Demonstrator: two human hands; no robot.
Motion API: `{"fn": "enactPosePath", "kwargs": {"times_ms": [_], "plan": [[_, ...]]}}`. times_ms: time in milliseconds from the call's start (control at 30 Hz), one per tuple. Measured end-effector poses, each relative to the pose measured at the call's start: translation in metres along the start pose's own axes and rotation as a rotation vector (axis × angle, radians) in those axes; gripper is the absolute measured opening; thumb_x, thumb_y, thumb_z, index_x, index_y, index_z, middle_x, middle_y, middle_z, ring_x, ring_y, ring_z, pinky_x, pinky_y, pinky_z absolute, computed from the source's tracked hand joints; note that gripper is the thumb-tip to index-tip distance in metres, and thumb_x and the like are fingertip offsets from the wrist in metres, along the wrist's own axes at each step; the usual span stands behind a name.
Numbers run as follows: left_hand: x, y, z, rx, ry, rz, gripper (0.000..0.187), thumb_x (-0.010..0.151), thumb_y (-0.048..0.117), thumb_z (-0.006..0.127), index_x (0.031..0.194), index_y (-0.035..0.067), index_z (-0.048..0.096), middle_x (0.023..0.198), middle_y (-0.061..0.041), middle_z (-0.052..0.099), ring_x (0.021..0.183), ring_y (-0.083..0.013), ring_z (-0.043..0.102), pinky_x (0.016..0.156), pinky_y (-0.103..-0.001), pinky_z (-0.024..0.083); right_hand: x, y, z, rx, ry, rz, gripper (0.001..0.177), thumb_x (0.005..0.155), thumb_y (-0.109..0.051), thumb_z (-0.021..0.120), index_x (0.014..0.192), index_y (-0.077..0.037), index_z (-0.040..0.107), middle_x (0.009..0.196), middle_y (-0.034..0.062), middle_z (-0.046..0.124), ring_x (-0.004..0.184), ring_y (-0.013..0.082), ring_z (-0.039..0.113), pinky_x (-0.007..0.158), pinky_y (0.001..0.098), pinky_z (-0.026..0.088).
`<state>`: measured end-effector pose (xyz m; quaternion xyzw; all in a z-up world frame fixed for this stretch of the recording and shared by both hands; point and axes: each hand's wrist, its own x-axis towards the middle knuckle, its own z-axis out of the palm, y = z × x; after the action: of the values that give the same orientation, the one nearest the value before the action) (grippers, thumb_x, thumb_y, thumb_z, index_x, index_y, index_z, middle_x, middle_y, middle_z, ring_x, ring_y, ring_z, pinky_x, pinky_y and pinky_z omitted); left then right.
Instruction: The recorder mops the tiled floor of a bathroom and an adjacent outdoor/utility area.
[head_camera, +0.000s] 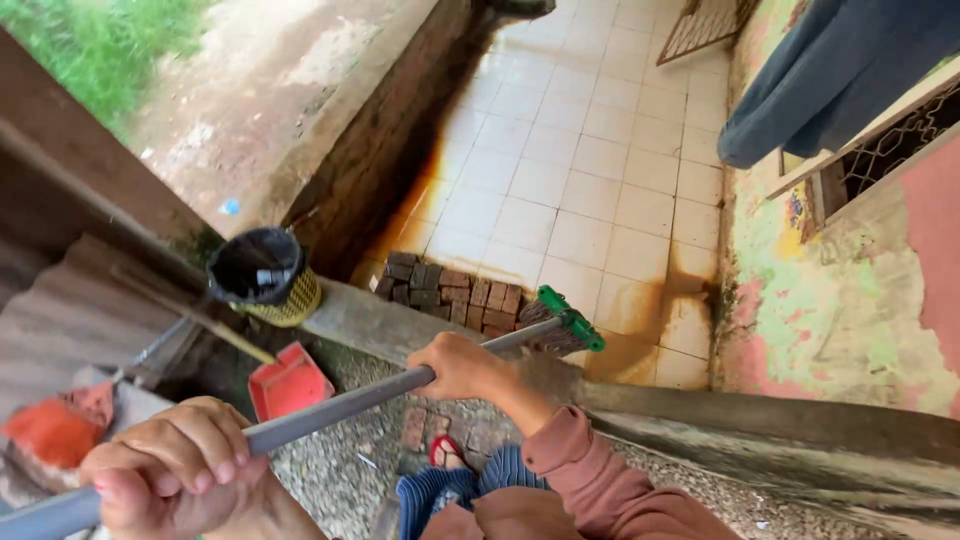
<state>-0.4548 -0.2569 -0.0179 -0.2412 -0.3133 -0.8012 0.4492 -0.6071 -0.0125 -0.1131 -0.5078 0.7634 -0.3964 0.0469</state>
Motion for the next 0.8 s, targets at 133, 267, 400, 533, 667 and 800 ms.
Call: {"fn": "enactPosePath", "kwargs": {"times_ms": [133, 267, 400, 533, 667, 800], "plan": [[0.062, -0.052, -0.027, 0.027, -0.050, -0.044, 0.040, 0.100, 0.030, 0.054, 0.067, 0.012, 0.044, 0.051, -0.004, 0.053, 0.034, -0.0142, 0.055, 0.038, -0.031, 0.043, 0.049, 0.040, -0.023, -0.013, -0.054, 0.189, 0.022, 0.084, -0.026, 0.075, 0.069, -0.013, 0.065, 0.054, 0.0029, 0.059, 0.049, 0.0204, 0.062, 0.054, 0.0368, 0.050], [0.091, -0.089, -0.059, 0.000, -0.002, -0.142, 0.034, 0.098, 0.024, 0.057, 0.068, 0.009, 0.050, 0.049, -0.006, 0.055, 0.043, -0.0186, 0.054, 0.044, -0.032, 0.043, 0.082, 0.067, -0.052, -0.098, 0.019, 0.253, 0.018, 0.079, -0.026, 0.077, 0.070, -0.013, 0.068, 0.052, 0.0060, 0.058, 0.050, 0.0246, 0.062, 0.055, 0.0402, 0.048], [0.109, -0.129, -0.116, -0.033, -0.133, -0.197, 0.038, 0.110, 0.022, 0.057, 0.077, 0.004, 0.062, 0.060, -0.009, 0.060, 0.049, -0.0204, 0.059, 0.054, -0.032, 0.046, 0.112, 0.111, -0.062, -0.184, 0.082, 0.240, 0.014, 0.073, -0.023, 0.077, 0.071, -0.012, 0.068, 0.053, 0.0078, 0.059, 0.055, 0.0281, 0.063, 0.057, 0.0426, 0.049], [0.126, -0.187, -0.146, -0.046, -0.036, -0.191, 0.027, 0.110, 0.021, 0.056, 0.090, 0.005, 0.064, 0.068, -0.011, 0.063, 0.056, -0.0219, 0.062, 0.055, -0.035, 0.050, 0.134, 0.165, -0.057, -0.231, 0.074, 0.254, 0.022, 0.076, -0.025, 0.077, 0.066, -0.009, 0.066, 0.055, 0.0101, 0.059, 0.057, 0.0311, 0.062, 0.059, 0.0444, 0.049], [0.135, -0.294, -0.183, -0.042, 0.163, -0.160, 0.016, 0.110, 0.013, 0.058, 0.098, 0.005, 0.065, 0.069, -0.007, 0.060, 0.057, -0.0159, 0.057, 0.055, -0.029, 0.046, 0.150, 0.262, -0.062, -0.156, 0.028, 0.255, 0.018, 0.077, -0.026, 0.077, 0.072, -0.011, 0.070, 0.057, 0.0105, 0.062, 0.055, 0.0298, 0.063, 0.059, 0.0432, 0.050], [0.162, -0.441, -0.184, 0.056, 0.195, -0.213, 0.024, 0.105, 0.011, 0.062, 0.082, 0.005, 0.059, 0.064, -0.004, 0.054, 0.054, -0.0132, 0.050, 0.049, -0.026, 0.041, 0.168, 0.399, -0.076, -0.114, -0.009, 0.364, 0.022, 0.078, -0.026, 0.076, 0.067, -0.008, 0.069, 0.055, 0.0104, 0.063, 0.051, 0.0273, 0.061, 0.057, 0.0398, 0.050]]}}
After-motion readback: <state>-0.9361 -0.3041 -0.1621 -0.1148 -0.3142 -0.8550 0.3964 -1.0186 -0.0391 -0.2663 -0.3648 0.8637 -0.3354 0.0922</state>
